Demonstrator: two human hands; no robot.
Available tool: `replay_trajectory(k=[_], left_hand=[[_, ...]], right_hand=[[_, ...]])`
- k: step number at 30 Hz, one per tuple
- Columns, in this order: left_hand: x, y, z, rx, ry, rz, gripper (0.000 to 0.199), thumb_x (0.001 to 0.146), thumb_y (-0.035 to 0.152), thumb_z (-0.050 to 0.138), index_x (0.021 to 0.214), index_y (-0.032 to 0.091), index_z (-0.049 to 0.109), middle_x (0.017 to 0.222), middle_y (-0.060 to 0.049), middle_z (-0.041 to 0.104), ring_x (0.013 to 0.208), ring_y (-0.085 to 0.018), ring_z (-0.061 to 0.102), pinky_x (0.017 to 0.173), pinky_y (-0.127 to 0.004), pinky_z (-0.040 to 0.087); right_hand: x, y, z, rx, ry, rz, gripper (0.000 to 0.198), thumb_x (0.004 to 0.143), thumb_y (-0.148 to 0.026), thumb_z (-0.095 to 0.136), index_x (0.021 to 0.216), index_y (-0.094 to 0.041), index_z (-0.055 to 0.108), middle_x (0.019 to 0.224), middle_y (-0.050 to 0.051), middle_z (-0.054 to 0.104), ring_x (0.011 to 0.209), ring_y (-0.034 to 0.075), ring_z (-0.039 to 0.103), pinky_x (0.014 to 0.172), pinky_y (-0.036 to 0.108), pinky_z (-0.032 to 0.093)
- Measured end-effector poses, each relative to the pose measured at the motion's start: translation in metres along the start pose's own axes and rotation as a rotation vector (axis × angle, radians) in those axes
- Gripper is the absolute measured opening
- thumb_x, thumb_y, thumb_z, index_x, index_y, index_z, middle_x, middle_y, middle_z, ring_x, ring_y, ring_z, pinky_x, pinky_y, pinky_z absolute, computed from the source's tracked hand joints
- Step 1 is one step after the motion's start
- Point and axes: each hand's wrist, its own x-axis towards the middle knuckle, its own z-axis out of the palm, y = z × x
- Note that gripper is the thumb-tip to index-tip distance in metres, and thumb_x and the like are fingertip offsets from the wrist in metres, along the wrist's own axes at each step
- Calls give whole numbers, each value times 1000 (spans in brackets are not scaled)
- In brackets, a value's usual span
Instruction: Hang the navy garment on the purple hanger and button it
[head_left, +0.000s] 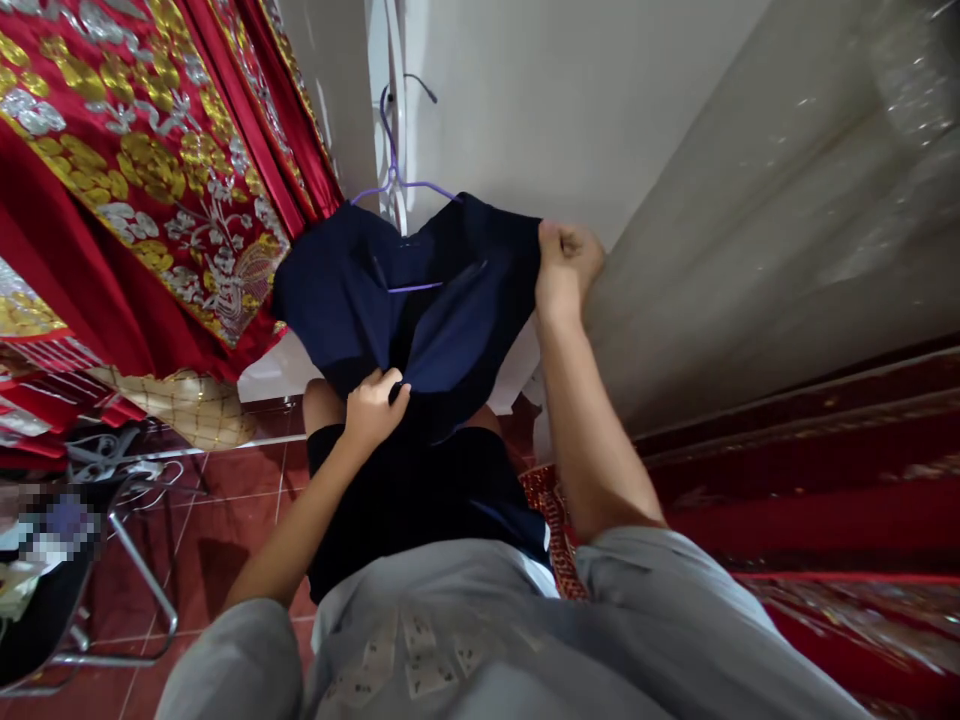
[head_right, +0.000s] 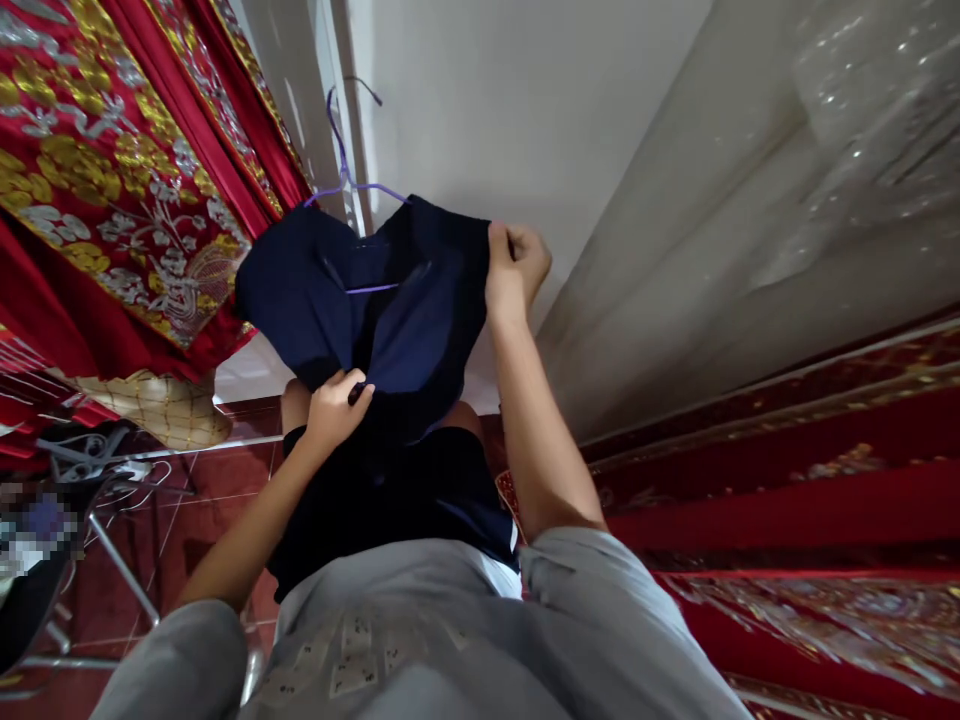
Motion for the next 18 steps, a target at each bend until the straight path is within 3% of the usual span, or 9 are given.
replay_trajectory(k=[2,4,6,8,10,12,15,18], left_hand=[[-7,6,3,-146,140,-63,13,90,24,65,79,19,63,86,-4,63,76,-19,64,72,-26,52],[-10,15,9,-310,239,-132,10,84,17,65,76,19,59,82,-2,60,72,-16,61,70,-24,52],[-12,26,16,-469,288,-169,8,82,15,63,88,21,62,79,0,58,70,-15,61,69,-23,53],[-14,36,24,-621,314,-192,31,82,16,64,113,22,63,80,0,59,71,-15,63,70,-24,55],[-18,44,31,-762,371,-238,56,83,18,67,136,24,52,89,-2,63,78,-16,68,75,-25,59],[-23,49,34,-864,434,-277,67,85,20,69,146,24,41,100,-5,67,89,-18,72,83,-29,62],[-28,52,36,-913,455,-273,66,86,22,72,146,24,43,108,-8,69,102,-20,74,93,-34,63],[-29,47,35,-864,465,-304,55,86,23,74,138,22,56,104,-8,72,100,-21,74,93,-35,64]], right_hand=[[-37,-11,0,-144,213,-136,29,89,-42,64,109,-22,60,116,8,63,112,22,64,101,42,51],[-92,-22,3,-184,249,-155,26,93,-37,58,115,-24,57,122,9,61,114,22,62,100,42,51],[-148,-26,8,-144,33,-48,16,96,-38,54,105,-25,56,104,7,62,97,20,64,87,36,54],[-188,-22,13,-72,-315,117,25,89,-41,66,105,-25,55,98,4,62,79,17,62,72,31,53],[-202,-15,16,-48,-509,225,35,81,-43,75,102,-24,55,93,1,59,67,13,57,61,27,48],[-199,-10,16,-35,-619,264,33,79,-42,76,94,-22,55,85,-1,57,63,12,55,58,27,44],[-187,-9,14,23,-655,263,27,83,-41,74,88,-21,57,80,-1,59,67,14,61,63,28,46],[-186,-10,12,58,-608,228,23,88,-42,71,93,-21,62,90,3,64,78,16,64,72,30,51]])
